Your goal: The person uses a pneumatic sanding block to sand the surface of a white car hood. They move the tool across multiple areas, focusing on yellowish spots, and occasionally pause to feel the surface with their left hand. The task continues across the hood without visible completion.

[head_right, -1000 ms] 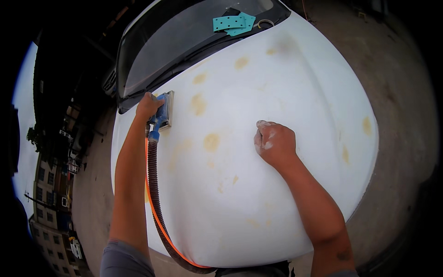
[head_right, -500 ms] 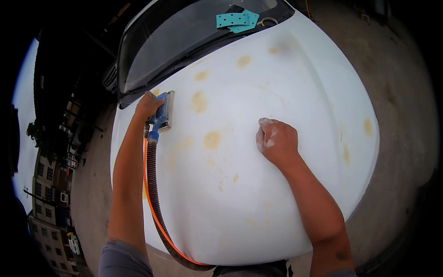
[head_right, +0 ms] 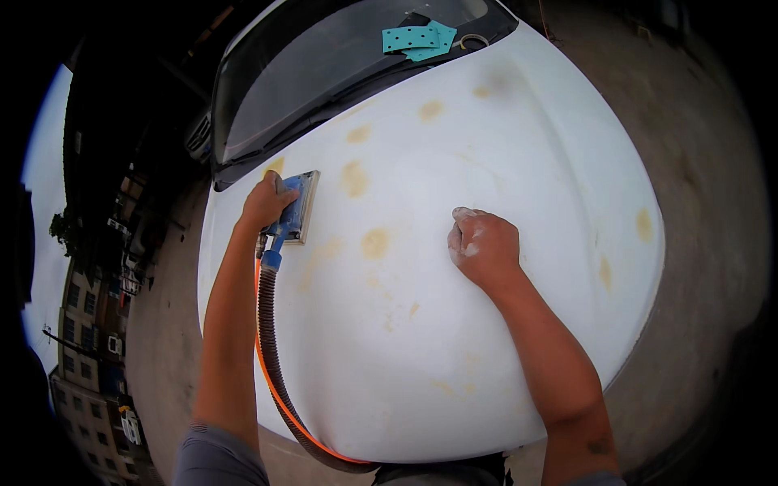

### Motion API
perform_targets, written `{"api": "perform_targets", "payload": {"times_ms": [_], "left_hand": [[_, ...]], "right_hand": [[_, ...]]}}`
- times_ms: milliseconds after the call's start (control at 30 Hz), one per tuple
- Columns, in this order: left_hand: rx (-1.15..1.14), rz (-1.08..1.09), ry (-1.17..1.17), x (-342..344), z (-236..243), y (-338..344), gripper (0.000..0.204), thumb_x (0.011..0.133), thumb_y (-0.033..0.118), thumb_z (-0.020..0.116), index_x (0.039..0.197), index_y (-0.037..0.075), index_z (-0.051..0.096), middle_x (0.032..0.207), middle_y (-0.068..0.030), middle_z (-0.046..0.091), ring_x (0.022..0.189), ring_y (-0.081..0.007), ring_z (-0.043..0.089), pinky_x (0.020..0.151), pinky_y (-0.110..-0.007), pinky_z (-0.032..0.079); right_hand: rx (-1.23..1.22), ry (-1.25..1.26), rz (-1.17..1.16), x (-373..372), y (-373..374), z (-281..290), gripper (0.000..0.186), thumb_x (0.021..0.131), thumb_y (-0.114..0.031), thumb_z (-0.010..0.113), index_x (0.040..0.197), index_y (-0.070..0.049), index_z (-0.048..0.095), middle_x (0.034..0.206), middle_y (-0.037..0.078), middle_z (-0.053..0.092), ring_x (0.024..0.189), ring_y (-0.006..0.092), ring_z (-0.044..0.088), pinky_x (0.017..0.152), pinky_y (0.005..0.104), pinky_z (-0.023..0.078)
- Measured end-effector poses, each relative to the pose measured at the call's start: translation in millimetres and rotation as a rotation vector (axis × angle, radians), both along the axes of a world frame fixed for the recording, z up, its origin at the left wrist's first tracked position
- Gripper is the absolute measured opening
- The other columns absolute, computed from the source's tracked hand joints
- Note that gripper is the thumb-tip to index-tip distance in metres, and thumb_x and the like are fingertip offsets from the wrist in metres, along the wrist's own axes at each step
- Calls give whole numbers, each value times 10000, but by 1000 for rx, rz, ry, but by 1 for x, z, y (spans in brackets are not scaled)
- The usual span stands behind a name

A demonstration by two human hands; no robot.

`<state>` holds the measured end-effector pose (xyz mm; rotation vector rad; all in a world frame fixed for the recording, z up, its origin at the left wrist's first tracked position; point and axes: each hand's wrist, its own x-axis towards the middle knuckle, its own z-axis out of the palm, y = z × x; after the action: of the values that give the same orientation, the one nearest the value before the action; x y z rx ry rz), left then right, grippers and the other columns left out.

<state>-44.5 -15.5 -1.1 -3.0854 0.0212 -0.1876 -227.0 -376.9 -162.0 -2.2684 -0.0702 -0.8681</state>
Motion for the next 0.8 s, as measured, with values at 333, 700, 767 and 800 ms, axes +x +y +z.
{"api": "perform_targets", "payload": {"times_ms": [333,700,767,800], "left_hand": [[-27,-20,55,-124,-19,53,603,885,339,798,1326,14,546,1137,-266,674,1021,-414,704,921,-471,545],[-60,-64,60,-18,-3,41,633,895,386,793,1345,28,529,1138,-265,683,1046,-423,698,935,-480,536],[-56,-50,93,-37,-3,40,640,889,385,800,1349,31,531,1155,-264,683,1055,-423,697,943,-476,535],[-30,-72,85,-56,-7,42,641,887,384,802,1350,32,533,1162,-264,682,1059,-423,697,943,-474,536]], "right_hand": [[4,96,30,5,0,-2,135,864,-96,624,771,-64,533,719,97,582,666,307,604,576,416,486],[9,40,16,4,2,-2,54,869,-91,634,843,-47,617,768,103,648,692,328,634,599,417,506],[11,37,21,4,1,-1,56,869,-94,638,848,-44,622,771,107,651,693,331,635,603,416,509],[5,75,22,5,1,-1,57,870,-97,640,855,-42,630,778,109,656,698,332,639,607,413,513]]}}
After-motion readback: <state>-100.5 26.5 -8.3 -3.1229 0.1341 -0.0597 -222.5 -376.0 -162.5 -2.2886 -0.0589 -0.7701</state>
